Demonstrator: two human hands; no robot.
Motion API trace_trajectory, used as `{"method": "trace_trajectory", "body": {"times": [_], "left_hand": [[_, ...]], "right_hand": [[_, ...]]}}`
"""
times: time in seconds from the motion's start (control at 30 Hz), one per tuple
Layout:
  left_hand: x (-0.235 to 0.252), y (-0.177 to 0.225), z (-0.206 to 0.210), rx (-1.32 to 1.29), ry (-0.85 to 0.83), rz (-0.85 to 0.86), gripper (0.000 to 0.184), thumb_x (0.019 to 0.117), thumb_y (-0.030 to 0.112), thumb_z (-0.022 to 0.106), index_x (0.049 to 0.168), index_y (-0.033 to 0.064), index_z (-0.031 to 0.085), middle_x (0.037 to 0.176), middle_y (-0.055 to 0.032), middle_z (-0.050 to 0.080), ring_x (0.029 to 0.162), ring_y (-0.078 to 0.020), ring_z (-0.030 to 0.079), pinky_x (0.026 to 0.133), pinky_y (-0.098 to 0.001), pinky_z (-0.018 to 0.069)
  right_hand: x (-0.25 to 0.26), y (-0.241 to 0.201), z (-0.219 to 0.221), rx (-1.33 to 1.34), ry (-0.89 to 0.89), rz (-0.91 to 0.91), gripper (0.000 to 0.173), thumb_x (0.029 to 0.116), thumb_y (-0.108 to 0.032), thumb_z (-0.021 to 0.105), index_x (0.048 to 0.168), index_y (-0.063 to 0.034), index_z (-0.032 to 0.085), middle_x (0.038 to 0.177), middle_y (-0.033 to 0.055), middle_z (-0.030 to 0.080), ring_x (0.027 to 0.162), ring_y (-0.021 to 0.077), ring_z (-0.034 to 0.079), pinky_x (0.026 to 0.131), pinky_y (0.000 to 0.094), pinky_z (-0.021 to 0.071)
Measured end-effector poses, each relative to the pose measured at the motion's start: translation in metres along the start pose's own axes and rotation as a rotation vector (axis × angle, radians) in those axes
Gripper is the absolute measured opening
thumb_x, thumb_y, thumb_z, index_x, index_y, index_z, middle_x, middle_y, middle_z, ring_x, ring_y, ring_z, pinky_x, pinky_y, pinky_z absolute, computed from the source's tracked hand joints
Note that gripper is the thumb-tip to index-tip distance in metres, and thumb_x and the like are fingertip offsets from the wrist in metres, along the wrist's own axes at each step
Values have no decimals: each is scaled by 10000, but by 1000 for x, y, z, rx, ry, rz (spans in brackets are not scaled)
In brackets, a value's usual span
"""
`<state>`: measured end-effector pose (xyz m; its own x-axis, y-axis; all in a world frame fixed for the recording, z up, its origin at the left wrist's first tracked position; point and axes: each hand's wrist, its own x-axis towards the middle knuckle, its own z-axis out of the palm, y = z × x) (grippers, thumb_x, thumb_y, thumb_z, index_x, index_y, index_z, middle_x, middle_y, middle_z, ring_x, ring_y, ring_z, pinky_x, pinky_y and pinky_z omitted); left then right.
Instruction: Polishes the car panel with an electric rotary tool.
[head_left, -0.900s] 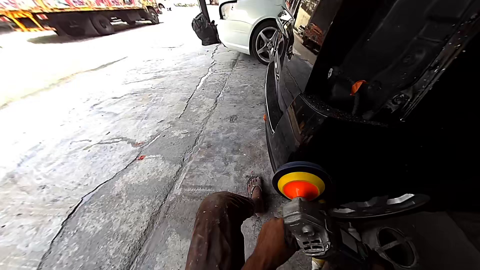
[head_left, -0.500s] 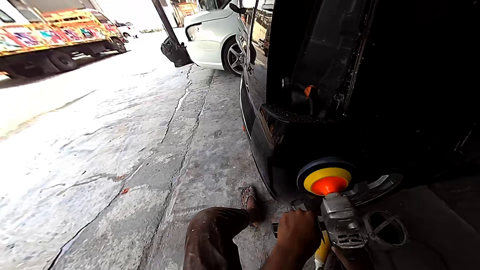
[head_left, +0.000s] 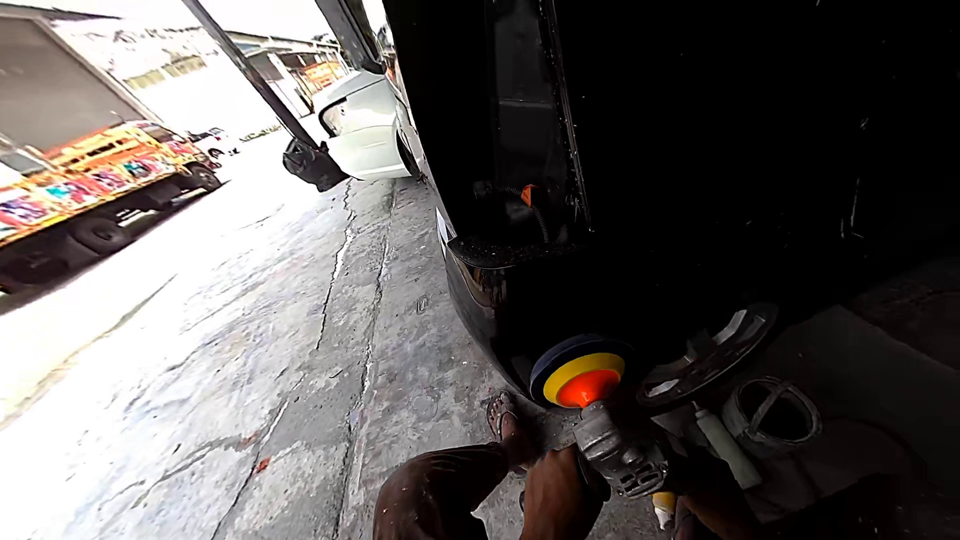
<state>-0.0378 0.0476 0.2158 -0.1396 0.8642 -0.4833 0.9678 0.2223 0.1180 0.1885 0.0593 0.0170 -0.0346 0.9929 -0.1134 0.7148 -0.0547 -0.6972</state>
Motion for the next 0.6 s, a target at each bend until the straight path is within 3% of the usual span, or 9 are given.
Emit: {"method": "trace_trajectory", "body": {"times": [0.13,0.2,0.27,0.4,0.53,0.6], "left_hand": [[-4,12,-11,51,10,-14,373,921,431,617,1048,93,715,1028,-146,748,1011,-340,722,831,-569,551],[-4,31,-23,112,2,27,344,956,402,575,1063,102,705,1038,-139,745,1015,-338,719,826,-568,553],[-1,55,-31,175,-12,81,327,985,369,525,1094,109,691,1056,-133,741,1014,-338,716,814,-567,551],[3,84,-29,206,-53,106,303,997,323,507,1099,94,678,1065,-138,734,1016,-337,713,807,-556,554],[0,48,-9,124,-20,27,352,961,402,566,1068,96,705,1054,-137,744,1027,-330,717,830,-564,555],[-2,23,0,82,40,-26,378,918,434,622,1039,89,719,1023,-141,749,1005,-330,724,827,-559,554]], "right_hand": [[0,3,5,20,37,-22,544,820,-422,755,1179,-15,710,1087,180,744,1073,326,711,980,541,535],[1,12,7,46,28,10,630,826,-454,767,1237,14,674,1146,186,730,1127,305,694,1032,503,521],[-2,15,0,131,-4,66,662,828,-398,813,1289,44,641,1224,214,703,1199,302,662,1090,468,487],[-3,32,-8,158,-58,136,699,812,-390,843,1313,48,630,1284,226,675,1268,318,617,1136,470,441],[3,32,0,23,-27,41,649,828,-539,762,1238,-41,688,1163,148,734,1145,270,689,1037,483,523],[6,10,-4,-30,-62,8,578,860,-496,727,1222,-47,695,1157,172,728,1136,323,686,1016,556,504]]}}
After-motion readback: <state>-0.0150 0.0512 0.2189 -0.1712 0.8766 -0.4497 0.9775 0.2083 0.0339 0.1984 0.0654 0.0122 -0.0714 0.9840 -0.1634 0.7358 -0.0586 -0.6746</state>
